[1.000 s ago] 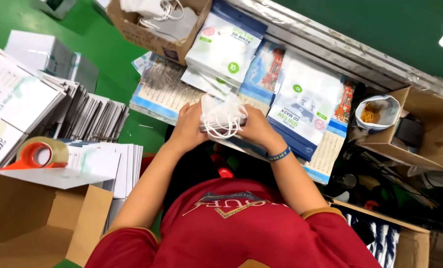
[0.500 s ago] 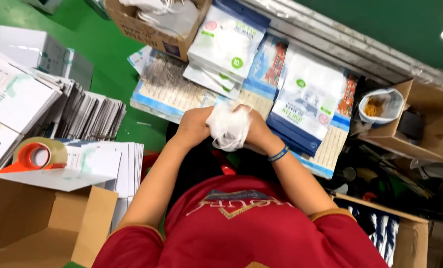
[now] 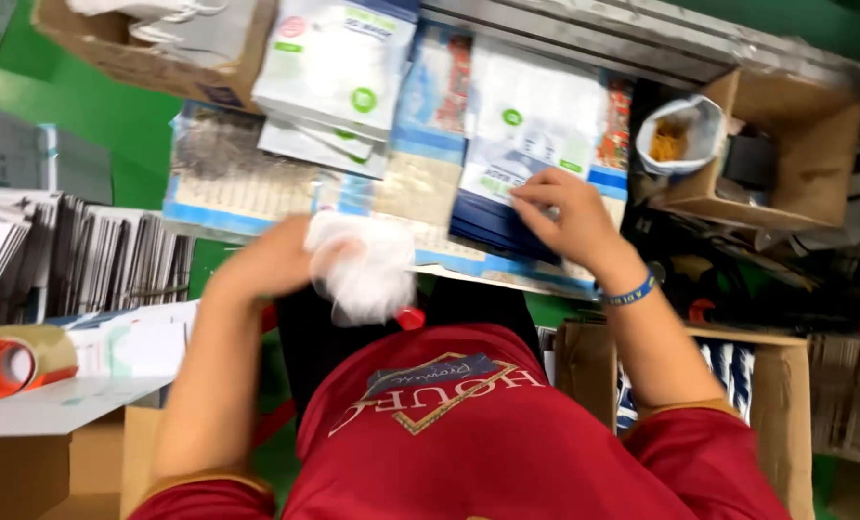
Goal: Package face masks into sleeves and boxes.
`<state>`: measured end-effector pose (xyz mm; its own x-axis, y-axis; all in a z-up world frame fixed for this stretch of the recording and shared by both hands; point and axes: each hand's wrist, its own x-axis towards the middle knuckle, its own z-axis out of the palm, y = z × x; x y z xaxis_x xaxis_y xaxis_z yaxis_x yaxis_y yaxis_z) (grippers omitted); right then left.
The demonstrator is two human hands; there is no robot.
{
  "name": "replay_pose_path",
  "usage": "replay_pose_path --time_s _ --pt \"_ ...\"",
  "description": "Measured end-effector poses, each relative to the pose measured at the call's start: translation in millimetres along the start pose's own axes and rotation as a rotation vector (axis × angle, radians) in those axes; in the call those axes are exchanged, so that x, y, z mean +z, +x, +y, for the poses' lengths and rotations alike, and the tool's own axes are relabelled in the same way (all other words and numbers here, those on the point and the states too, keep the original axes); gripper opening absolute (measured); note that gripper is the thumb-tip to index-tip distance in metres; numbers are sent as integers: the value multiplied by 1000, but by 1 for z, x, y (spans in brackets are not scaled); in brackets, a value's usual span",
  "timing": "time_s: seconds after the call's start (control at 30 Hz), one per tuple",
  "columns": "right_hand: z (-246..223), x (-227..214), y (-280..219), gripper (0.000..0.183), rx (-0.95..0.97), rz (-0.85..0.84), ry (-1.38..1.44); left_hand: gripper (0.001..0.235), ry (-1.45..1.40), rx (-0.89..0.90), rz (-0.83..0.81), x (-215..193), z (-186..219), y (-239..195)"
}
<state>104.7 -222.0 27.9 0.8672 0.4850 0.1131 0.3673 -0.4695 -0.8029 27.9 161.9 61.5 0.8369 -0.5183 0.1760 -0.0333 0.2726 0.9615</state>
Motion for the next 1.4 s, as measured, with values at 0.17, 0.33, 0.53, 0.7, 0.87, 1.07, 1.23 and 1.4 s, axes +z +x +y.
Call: replay_pose_path --time_s 0.17,0.33,0.53,0.7,0.87,1.07,1.23,1.4 --pt "3 -4 -16 24 -217 -26 -662 58 792 -336 -137 20 -6 46" --pt "22 19 -17 13 -140 -22 -817 45 902 -157 -540 98 -91 103" --pt "-16 4 8 31 -179 121 -733 43 1237 -375 -571 133 -104 106" --pt "-47 -6 19 22 -173 266 -464 48 1277 -196 -485 97 -76 109" --pt "-52 -16 14 24 0 148 121 29 71 -240 -196 38 -47 97" --pt "-99 -1 22 32 38 316 -185 31 768 -156 155 50 -22 94" --pt "-99 61 10 58 -313 285 -522 34 345 -162 539 51 -85 86" --pt "-81 71 9 60 -407 221 -429 36 463 -72 591 38 -97 70"
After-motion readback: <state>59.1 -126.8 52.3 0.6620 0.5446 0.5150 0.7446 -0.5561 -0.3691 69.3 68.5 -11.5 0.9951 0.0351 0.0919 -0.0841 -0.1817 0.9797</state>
